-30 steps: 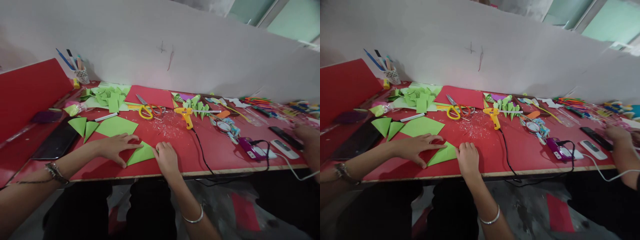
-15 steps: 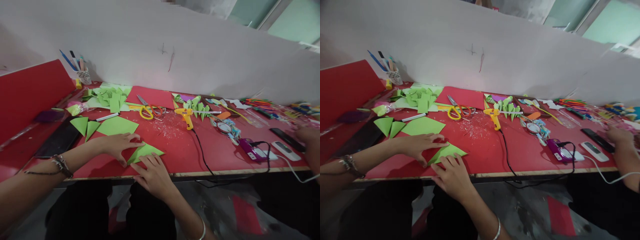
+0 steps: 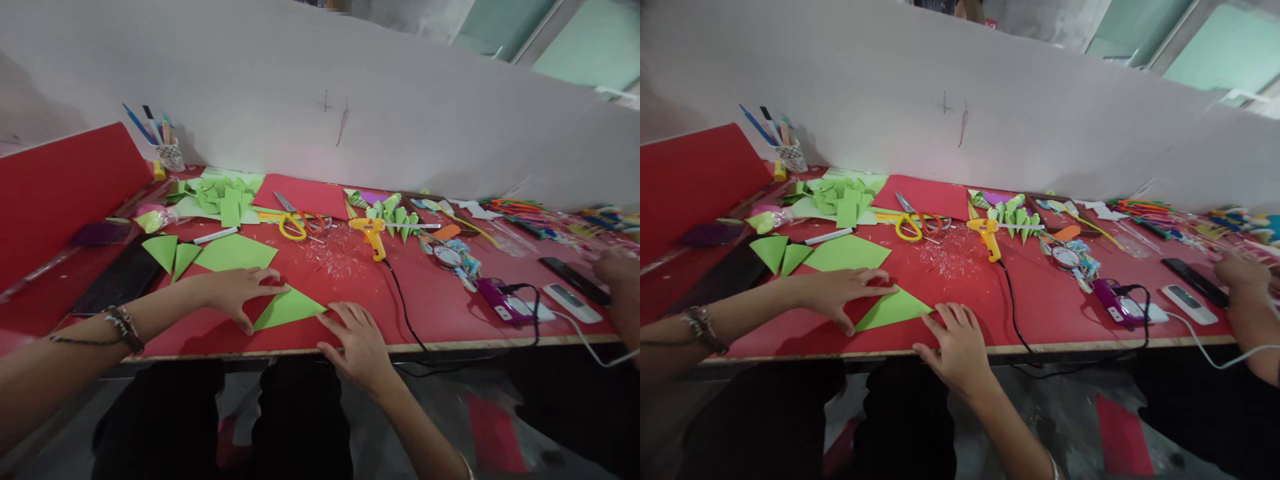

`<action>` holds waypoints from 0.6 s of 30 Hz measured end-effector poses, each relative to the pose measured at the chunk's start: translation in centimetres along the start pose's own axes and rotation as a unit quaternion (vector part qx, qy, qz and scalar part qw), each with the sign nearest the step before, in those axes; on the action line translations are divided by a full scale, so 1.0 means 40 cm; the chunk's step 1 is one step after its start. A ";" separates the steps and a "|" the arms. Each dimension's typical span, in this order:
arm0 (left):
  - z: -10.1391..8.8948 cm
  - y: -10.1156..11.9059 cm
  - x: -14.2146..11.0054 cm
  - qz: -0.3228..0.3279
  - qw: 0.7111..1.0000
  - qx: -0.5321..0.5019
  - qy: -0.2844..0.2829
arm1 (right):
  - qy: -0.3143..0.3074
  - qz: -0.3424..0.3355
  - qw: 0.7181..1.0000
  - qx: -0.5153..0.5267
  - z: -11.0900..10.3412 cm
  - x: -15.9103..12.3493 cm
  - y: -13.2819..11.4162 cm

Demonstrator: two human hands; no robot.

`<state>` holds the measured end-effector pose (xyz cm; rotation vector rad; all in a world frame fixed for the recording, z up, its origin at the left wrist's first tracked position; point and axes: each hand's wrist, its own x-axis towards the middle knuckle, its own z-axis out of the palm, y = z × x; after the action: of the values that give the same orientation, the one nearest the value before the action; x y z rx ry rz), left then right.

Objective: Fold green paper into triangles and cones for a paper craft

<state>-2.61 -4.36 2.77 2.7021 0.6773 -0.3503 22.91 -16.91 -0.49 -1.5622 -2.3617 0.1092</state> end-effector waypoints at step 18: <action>-0.011 0.013 0.005 -0.017 0.999 -0.032 -0.006 | 0.000 -0.029 0.998 0.047 -0.018 0.064 0.016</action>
<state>-2.14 -4.54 3.23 2.6285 0.7193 -0.3471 22.80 -14.40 0.60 -1.4488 -2.3628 0.2044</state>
